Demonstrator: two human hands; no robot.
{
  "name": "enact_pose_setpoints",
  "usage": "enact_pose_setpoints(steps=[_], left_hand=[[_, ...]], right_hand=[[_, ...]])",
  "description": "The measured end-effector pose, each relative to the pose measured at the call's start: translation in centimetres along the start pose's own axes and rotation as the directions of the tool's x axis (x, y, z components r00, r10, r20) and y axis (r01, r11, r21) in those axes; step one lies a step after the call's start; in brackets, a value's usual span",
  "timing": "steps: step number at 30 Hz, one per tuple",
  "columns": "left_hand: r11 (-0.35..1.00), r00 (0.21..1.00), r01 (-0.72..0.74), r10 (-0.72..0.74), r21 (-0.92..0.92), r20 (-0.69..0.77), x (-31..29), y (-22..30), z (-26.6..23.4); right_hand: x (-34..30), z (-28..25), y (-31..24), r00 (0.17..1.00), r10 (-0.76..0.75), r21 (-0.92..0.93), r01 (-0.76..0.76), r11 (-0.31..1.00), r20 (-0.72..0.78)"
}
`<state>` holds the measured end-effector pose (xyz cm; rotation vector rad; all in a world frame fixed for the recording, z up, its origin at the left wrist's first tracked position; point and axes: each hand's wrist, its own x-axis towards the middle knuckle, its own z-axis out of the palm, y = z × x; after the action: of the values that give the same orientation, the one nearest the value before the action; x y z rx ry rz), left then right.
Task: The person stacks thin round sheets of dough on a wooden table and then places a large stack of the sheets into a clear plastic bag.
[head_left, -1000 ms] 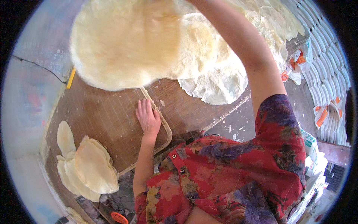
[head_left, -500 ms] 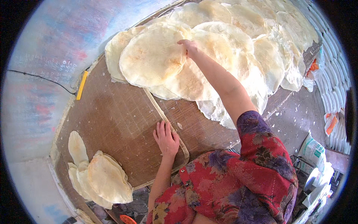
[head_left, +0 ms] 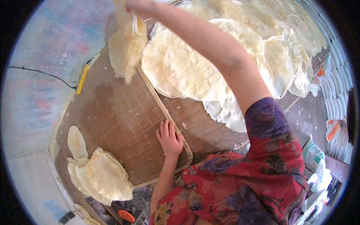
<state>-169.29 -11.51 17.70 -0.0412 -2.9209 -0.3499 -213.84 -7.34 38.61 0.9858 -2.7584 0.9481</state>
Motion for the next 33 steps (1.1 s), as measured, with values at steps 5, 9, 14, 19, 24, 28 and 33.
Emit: enact_pose_setpoints(steps=[5,9,14,19,24,28,33], left_hand=[[1.0,1.0,0.004,-0.003,-0.019,0.021,0.0,0.1,0.3],[1.0,1.0,0.0,-0.001,0.02,0.023,0.0,0.6,0.4],[0.994,0.993,-0.105,0.107,0.038,-0.055,0.0,0.3,1.6],[0.997,0.996,-0.067,0.07,0.05,-0.06,-0.3,0.3,1.2],[0.999,0.995,-0.052,0.051,-0.004,-0.084,-1.0,-0.1,1.0],[0.89,0.974,0.131,-0.199,-0.437,-0.113,1.2,0.3,1.5],[-0.152,0.656,0.388,-0.648,-0.909,0.388,5.9,-1.2,1.0]], right_hand=[[-6.3,-11.9,2.6,0.993,0.091,0.968,0.057,0.243,-0.081],[-19.4,-14.9,8.5,0.897,0.427,0.796,-0.171,0.581,-0.119],[-34.7,-5.9,21.0,0.657,0.747,0.632,-0.536,0.56,-0.104],[-37.7,-0.6,19.9,0.693,0.709,0.34,-0.64,0.689,-0.13],[-36.6,-2.3,22.8,0.803,0.522,0.713,-0.543,0.443,0.287],[-36.4,-3.0,24.3,0.76,0.591,0.577,-0.619,0.533,0.27],[-34.7,-1.2,24.2,0.933,0.284,0.512,-0.36,0.78,0.222]])
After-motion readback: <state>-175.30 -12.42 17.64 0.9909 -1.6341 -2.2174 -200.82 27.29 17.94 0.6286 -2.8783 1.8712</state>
